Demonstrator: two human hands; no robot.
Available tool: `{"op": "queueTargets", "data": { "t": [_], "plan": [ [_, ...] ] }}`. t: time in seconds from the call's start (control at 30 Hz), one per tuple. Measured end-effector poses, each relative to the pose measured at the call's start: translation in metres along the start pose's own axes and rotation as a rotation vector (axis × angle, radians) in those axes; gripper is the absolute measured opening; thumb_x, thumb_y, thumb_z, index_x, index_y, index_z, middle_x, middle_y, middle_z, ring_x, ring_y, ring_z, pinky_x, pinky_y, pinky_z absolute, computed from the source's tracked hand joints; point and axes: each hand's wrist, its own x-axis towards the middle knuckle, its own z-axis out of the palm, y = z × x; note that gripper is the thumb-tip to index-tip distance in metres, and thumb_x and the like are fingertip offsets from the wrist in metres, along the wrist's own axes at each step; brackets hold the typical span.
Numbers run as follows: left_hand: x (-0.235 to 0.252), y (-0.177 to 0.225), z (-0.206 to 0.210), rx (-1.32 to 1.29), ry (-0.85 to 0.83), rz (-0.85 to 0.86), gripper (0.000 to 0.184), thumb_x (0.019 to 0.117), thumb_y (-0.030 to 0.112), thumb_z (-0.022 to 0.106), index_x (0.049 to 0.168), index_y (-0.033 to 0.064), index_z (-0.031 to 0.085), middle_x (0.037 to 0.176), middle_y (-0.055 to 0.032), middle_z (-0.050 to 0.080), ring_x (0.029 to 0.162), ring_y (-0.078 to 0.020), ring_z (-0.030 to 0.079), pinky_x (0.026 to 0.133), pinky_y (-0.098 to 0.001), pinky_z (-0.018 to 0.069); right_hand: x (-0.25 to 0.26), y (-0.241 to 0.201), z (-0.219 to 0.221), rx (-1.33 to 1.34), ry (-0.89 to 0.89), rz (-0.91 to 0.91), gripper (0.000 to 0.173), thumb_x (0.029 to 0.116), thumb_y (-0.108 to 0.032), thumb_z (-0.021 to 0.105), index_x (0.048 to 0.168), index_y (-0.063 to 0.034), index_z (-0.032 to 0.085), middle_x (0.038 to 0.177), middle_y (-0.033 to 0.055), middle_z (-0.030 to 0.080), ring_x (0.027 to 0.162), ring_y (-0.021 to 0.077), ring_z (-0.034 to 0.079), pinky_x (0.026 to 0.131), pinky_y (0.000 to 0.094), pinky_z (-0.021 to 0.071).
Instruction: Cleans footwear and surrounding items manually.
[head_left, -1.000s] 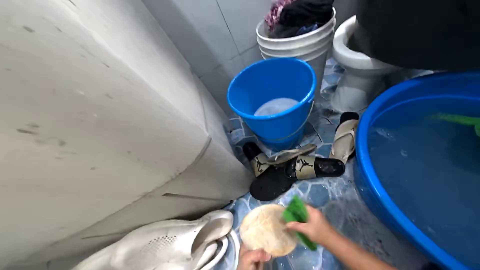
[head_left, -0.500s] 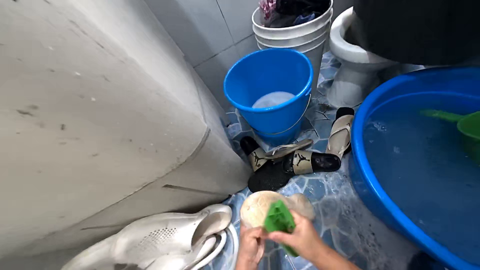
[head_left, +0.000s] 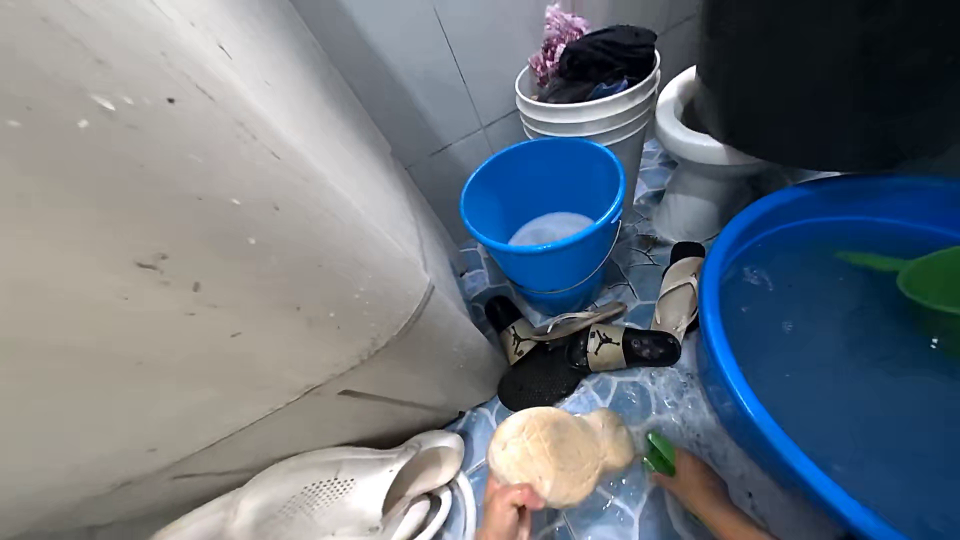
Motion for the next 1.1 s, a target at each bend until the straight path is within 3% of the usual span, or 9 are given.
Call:
{"op": "queueTargets", "data": {
  "t": [0.13,0.2,0.37,0.47,0.57,0.67,0.77,1.0,1.1],
  "plan": [
    [0.021,0.006,0.033,0.003,-0.065,-0.044,0.088,0.0460,-0.011,0.058,0.130,0.0011,0.035,0.096,-0.0081,0.068,0.079,-0.0133,0.072,0.063,-0.0335,0.0617,-0.023,-0.058,-0.044,-0.237,-0.201,-0.081,0.086,0.0953,-0.036,0.074,0.157,0.0056,0.030,0.150,0.0337,0.046,0.139,0.0476,0.047,0.116,0.0606,0.0373],
    [0.025,0.011,0.051,0.019,-0.090,-0.053,0.092,0.0453,-0.011,0.058,0.133,0.0003,0.033,0.099,-0.0100,0.068,0.080,-0.0138,0.072,0.064,-0.0335,0.0617,-0.045,-0.111,-0.083,-0.183,-0.146,-0.288,0.074,0.0999,-0.037,0.067,0.156,0.0004,0.036,0.144,0.0319,0.053,0.134,0.0467,0.053,0.113,0.0614,0.0405],
    [0.023,0.027,0.086,0.138,-0.185,-0.061,0.115,0.0468,-0.013,0.062,0.152,0.0023,0.017,0.118,-0.0180,0.062,0.094,-0.0199,0.071,0.071,-0.0365,0.0618,-0.059,-0.148,-0.193,0.478,0.311,-0.594,0.034,0.1103,-0.021,0.049,0.134,0.0017,0.057,0.100,0.0183,0.070,0.078,0.0244,0.070,0.073,0.0418,0.0591],
    [0.024,0.038,0.111,0.296,-0.251,-0.032,0.120,0.0475,-0.012,0.066,0.156,0.0040,0.016,0.129,-0.0192,0.059,0.106,-0.0221,0.068,0.079,-0.0380,0.0615,-0.025,-0.088,-0.253,0.463,0.447,-0.327,0.056,0.1099,-0.032,0.049,0.157,-0.0069,0.031,0.112,0.0297,0.066,0.080,0.0357,0.071,0.072,0.0504,0.0601],
    [0.032,0.043,0.131,0.386,-0.257,-0.050,0.115,0.0527,-0.013,0.067,0.155,0.0011,0.017,0.132,-0.0218,0.056,0.109,-0.0236,0.065,0.082,-0.0388,0.0589,-0.015,-0.002,-0.294,0.259,0.362,0.070,0.081,0.1094,-0.045,0.046,0.165,-0.0095,-0.001,0.143,0.0381,0.049,0.112,0.0509,0.065,0.094,0.0607,0.0546],
    [0.045,0.047,0.142,0.405,-0.254,-0.073,0.107,0.0566,-0.014,0.065,0.153,0.0016,0.021,0.127,-0.0210,0.058,0.104,-0.0231,0.066,0.077,-0.0384,0.0583,-0.017,0.082,-0.318,-0.124,0.234,0.164,0.079,0.1077,-0.044,0.051,0.160,0.0062,0.019,0.156,0.0361,0.036,0.144,0.0493,0.040,0.118,0.0601,0.0323],
    [0.049,0.047,0.146,0.418,-0.263,-0.094,0.107,0.0579,-0.014,0.065,0.154,0.0038,0.020,0.127,-0.0206,0.058,0.103,-0.0236,0.066,0.076,-0.0394,0.0582,-0.009,0.149,-0.326,-0.331,0.107,0.281,0.083,0.1063,-0.057,0.043,0.150,0.0129,0.039,0.156,0.0367,0.037,0.150,0.0473,0.032,0.123,0.0593,0.0236],
    [0.036,0.038,0.169,0.486,-0.275,-0.083,0.107,0.0566,-0.012,0.067,0.152,-0.0001,0.021,0.127,-0.0191,0.057,0.104,-0.0197,0.065,0.078,-0.0357,0.0563,0.007,0.144,-0.316,0.864,0.375,0.288,0.097,0.1007,-0.076,0.023,0.160,0.0011,0.019,0.157,0.0362,0.031,0.136,0.0530,0.043,0.103,0.0687,0.0423],
    [0.033,0.040,0.170,0.529,-0.254,-0.094,0.107,0.0569,-0.010,0.068,0.152,-0.0009,0.020,0.124,-0.0197,0.058,0.101,-0.0210,0.065,0.076,-0.0366,0.0563,0.011,0.119,-0.310,1.284,0.601,0.241,0.067,0.1125,-0.048,0.023,0.159,0.0001,0.021,0.155,0.0309,0.036,0.134,0.0433,0.048,0.105,0.0567,0.0419]
  ]
}}
